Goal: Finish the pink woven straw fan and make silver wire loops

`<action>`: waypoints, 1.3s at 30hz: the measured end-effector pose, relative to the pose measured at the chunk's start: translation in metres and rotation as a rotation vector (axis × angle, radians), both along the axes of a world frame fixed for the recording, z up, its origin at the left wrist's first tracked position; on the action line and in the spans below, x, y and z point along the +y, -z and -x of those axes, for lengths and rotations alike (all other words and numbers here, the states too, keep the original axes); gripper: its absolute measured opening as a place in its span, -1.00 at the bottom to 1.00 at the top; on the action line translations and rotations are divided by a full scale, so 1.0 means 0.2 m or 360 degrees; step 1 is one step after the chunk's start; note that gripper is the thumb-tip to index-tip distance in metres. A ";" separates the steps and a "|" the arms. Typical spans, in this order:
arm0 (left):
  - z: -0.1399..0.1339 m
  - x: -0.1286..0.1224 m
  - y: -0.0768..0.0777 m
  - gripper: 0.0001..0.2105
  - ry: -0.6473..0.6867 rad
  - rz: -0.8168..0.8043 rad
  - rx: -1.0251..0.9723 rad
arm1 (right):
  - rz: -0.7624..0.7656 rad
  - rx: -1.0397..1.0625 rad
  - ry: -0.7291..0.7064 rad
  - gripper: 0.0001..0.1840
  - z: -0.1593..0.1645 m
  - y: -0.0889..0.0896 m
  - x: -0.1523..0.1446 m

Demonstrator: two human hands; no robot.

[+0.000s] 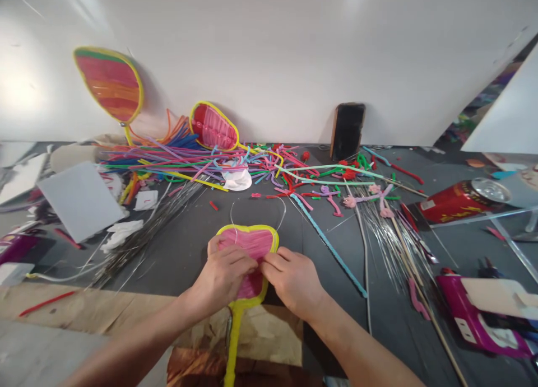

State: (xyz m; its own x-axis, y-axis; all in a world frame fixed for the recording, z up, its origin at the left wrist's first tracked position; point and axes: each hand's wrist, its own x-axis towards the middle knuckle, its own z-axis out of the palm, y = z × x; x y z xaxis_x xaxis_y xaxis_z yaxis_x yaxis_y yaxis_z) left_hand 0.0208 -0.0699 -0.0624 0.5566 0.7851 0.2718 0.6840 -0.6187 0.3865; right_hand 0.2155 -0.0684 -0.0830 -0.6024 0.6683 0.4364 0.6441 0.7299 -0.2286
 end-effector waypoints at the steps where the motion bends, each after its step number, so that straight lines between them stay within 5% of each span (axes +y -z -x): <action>1: 0.00 0.00 0.00 -0.78 -0.0006 -0.0004 0.0000 | -0.0016 0.0000 -0.0006 -0.74 0.00 0.00 0.00; 7: 0.01 0.02 -0.01 -0.80 -0.0076 0.0074 0.0063 | -0.0077 0.0005 -0.0036 -0.72 0.00 -0.01 0.00; 15: 0.00 0.12 -0.07 -0.80 0.0094 0.0400 0.0270 | -0.0118 0.0052 -0.0069 -0.75 -0.02 -0.02 0.01; 21: -0.03 0.13 -0.03 -0.82 0.0052 0.0166 0.0115 | 0.0009 0.0024 0.0038 -0.75 -0.06 -0.10 0.03; 28: 0.00 0.12 -0.07 -0.82 -0.0089 -0.0024 -0.0183 | 0.0404 -0.0072 0.0640 -0.72 -0.29 -0.21 0.34; 32: 0.04 0.13 -0.10 -0.83 -0.0192 0.0002 -0.0310 | 0.0665 -0.0186 0.0763 -0.72 -0.30 -0.23 0.53; 39: 0.06 0.15 -0.03 -0.86 -0.0219 0.0088 -0.0340 | 0.0664 -0.0490 0.0843 -0.77 -0.18 -0.13 0.68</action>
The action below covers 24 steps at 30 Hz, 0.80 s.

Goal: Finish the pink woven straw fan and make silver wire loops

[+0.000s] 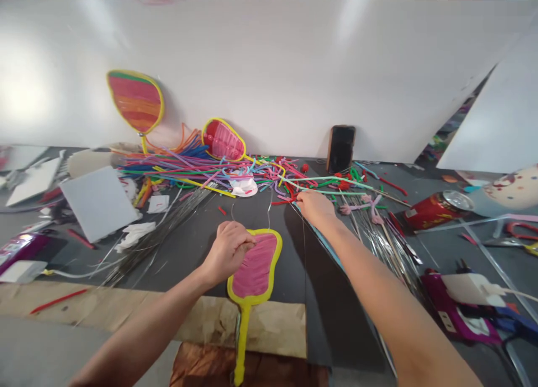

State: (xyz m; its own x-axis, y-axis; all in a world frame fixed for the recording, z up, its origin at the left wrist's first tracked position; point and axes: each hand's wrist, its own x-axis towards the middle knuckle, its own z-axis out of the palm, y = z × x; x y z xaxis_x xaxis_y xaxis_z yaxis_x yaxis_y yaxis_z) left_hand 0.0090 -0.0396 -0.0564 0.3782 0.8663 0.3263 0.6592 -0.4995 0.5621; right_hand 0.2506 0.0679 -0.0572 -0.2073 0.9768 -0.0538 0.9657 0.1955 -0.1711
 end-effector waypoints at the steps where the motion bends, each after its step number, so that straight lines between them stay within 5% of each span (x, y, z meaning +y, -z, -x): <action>1: 0.00 0.00 0.01 -0.86 0.0004 0.0004 0.0002 | 0.0003 -0.0013 0.0008 -0.77 0.01 0.01 0.01; 7: 0.00 0.01 0.02 -0.85 0.0009 0.0020 -0.0020 | -0.0010 -0.0016 0.0119 -0.79 -0.01 0.04 0.02; 14: 0.01 0.01 0.00 -0.84 -0.0001 0.0048 -0.0160 | -0.0081 0.0136 0.0393 -0.76 -0.17 -0.03 0.01; 24: 0.08 0.03 -0.02 -0.86 -0.0086 0.0012 -0.0890 | -0.0094 0.0357 0.0227 -0.72 -0.25 -0.10 0.04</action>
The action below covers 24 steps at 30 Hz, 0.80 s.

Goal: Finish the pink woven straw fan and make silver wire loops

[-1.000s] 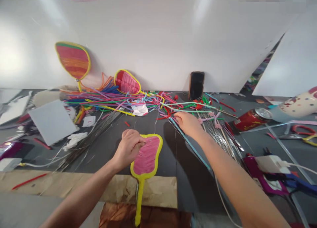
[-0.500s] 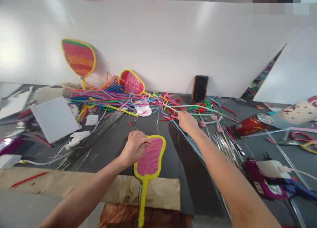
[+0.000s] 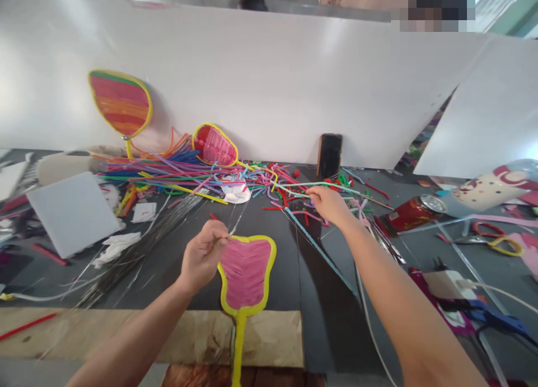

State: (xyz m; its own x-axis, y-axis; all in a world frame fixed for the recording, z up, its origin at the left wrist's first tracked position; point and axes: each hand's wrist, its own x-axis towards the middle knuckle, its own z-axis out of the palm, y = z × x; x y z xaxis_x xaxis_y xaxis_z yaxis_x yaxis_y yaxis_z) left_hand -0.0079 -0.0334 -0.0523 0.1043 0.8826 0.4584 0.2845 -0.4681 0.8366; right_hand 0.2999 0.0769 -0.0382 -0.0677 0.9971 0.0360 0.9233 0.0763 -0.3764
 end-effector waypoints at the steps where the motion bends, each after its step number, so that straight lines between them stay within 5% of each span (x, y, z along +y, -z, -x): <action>1: 0.01 0.01 0.00 -0.86 -0.0009 0.0038 -0.0131 | -0.0033 0.0037 0.0072 -0.70 -0.01 -0.01 0.02; 5: 0.06 0.03 -0.02 -0.88 -0.0040 0.0237 -0.0700 | -0.0079 0.0390 0.0318 -0.70 -0.04 -0.04 0.11; 8: 0.08 0.05 -0.04 -0.87 -0.0094 0.0238 -0.0921 | -0.0108 0.0415 0.0249 -0.71 -0.01 -0.04 0.16; 16: 0.10 0.05 -0.04 -0.86 -0.0208 0.0163 -0.0833 | -0.0150 0.0080 0.0120 -0.74 0.22 0.08 0.37; 24: 0.09 0.05 0.00 -0.85 -0.0205 0.0250 -0.0741 | -0.0180 0.0206 0.0148 -0.89 0.24 0.14 0.44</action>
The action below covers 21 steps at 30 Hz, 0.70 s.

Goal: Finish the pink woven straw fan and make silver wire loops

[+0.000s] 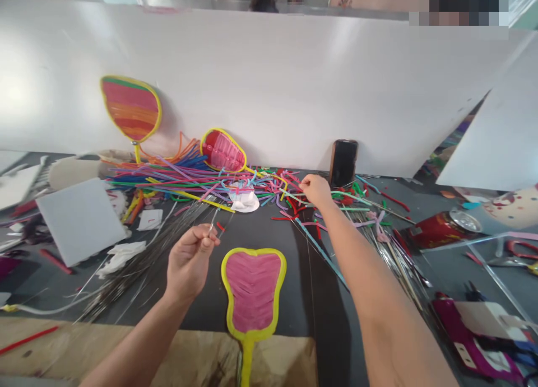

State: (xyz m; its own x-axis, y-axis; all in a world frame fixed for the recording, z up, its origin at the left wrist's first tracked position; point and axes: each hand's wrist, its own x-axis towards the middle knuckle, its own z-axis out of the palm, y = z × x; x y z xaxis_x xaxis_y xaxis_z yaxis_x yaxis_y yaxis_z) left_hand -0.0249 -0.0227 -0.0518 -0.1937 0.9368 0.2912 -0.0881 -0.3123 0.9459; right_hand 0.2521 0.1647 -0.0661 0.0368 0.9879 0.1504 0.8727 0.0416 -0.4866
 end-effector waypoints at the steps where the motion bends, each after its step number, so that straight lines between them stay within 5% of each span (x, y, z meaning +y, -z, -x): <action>1: 0.00 0.00 0.00 -0.85 0.0016 0.0009 -0.0001 | -0.0033 0.0051 0.0016 -0.89 -0.02 -0.01 -0.01; 7: -0.01 0.00 0.03 -0.88 0.0077 -0.0014 0.0047 | -0.0402 0.0681 0.0117 -0.88 -0.12 -0.12 -0.05; 10: -0.02 0.01 0.04 -0.87 0.0083 0.0005 0.0078 | -0.0701 0.1308 0.0077 -0.83 -0.16 -0.24 -0.11; 12: -0.03 0.01 0.05 -0.86 0.0079 0.0034 0.0095 | -0.0736 0.1435 0.0042 -0.79 -0.19 -0.34 -0.17; 17: -0.04 0.01 0.05 -0.86 0.0084 0.0076 0.0092 | -0.0624 0.1357 0.0063 -0.73 -0.28 -0.50 -0.41; 21: -0.05 0.01 0.04 -0.89 0.0098 0.0076 0.0100 | -0.0198 0.0481 -0.0085 -0.82 -0.25 -0.40 -0.67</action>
